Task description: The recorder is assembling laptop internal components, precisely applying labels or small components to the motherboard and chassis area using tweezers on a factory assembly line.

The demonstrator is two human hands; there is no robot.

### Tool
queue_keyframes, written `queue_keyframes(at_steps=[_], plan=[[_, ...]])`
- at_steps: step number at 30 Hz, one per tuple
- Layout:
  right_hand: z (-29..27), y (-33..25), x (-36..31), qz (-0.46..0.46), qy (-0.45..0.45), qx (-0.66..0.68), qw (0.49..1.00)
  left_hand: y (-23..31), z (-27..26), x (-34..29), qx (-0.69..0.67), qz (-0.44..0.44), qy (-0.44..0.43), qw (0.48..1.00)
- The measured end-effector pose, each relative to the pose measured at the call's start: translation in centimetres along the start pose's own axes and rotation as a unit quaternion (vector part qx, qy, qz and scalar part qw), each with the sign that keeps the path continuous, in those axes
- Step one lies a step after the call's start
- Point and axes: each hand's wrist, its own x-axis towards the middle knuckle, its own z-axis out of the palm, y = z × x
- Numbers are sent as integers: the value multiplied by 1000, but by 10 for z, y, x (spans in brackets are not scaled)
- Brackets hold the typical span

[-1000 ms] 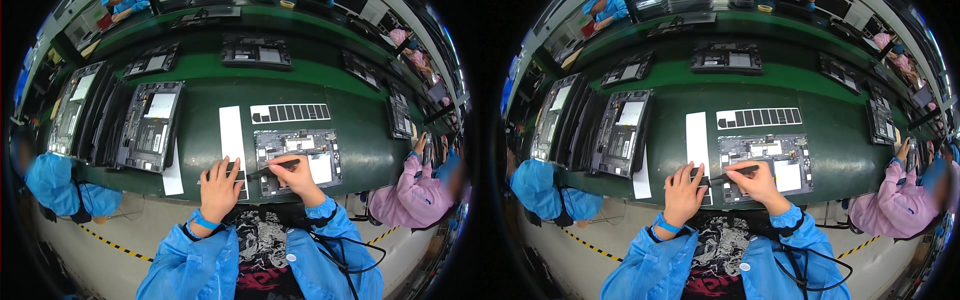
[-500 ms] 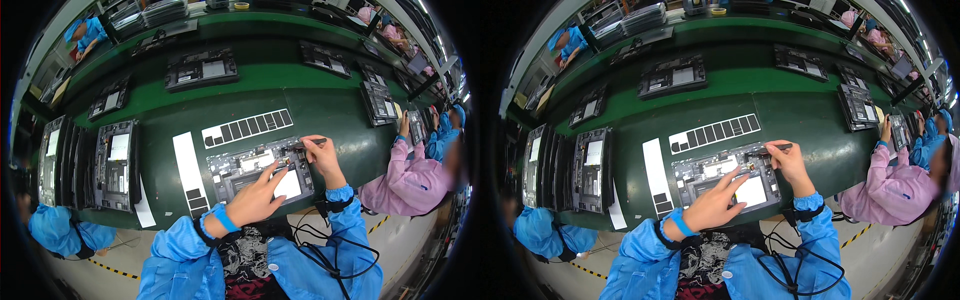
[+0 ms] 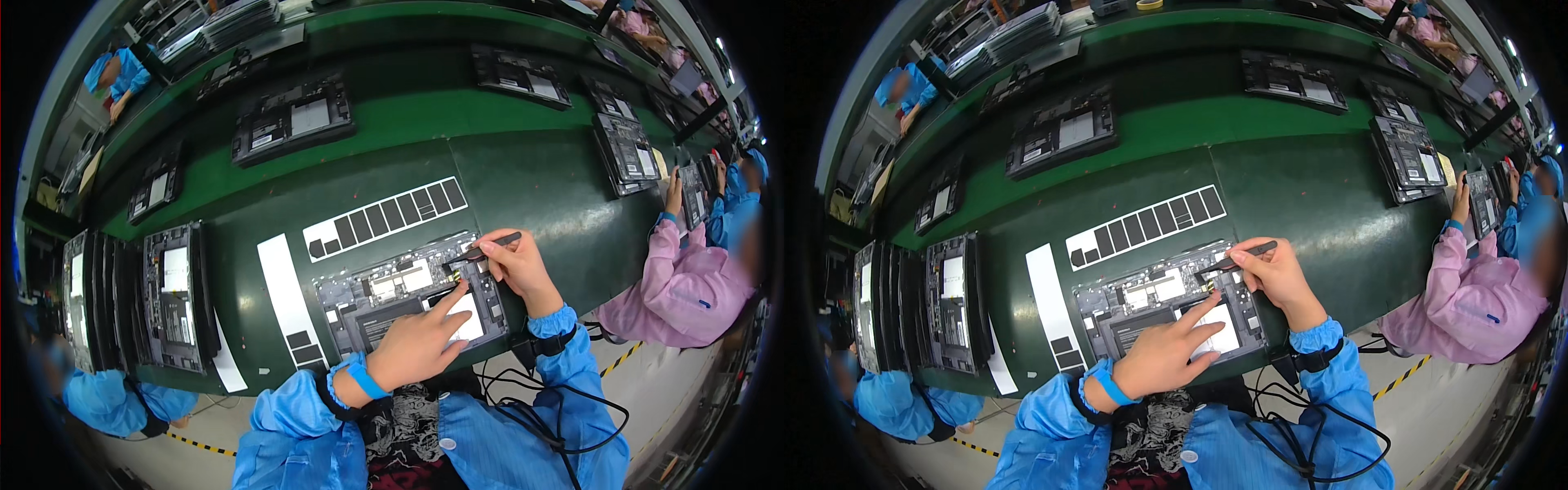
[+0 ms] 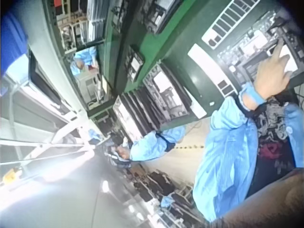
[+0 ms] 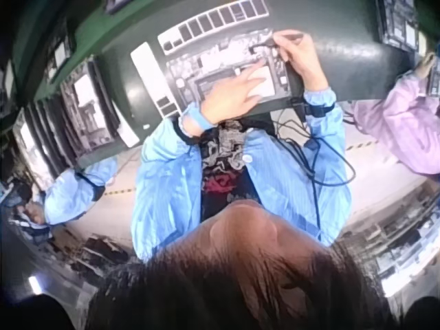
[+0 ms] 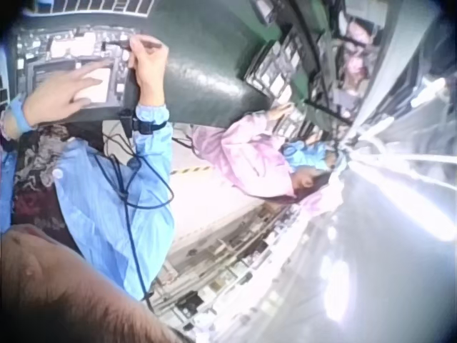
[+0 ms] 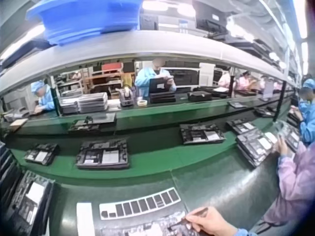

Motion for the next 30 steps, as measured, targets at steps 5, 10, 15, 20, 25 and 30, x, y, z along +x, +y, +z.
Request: queue_keyframes(at_steps=[5, 10, 15, 20, 25, 30], plan=[[4, -2, 2, 13, 23, -37, 999, 1, -2, 1, 17, 5, -8, 1000], [4, -3, 2, 14, 19, -40, 999, 2, -3, 2, 6, 4, -5, 1000], [4, 0, 2, 10, 23, -36, 999, 8, 3, 2, 8, -30, 12, 999], [3, 0, 2, 5, 16, -41, 999, 16, 5, 15, 56, -70, 24, 996], [9, -2, -1, -57, 37, 6, 998, 23, 19, 24, 134, -110, 40, 984], [2, 0, 2, -115, 99, 77, 985, 22, 19, 26, 136, -110, 52, 983]])
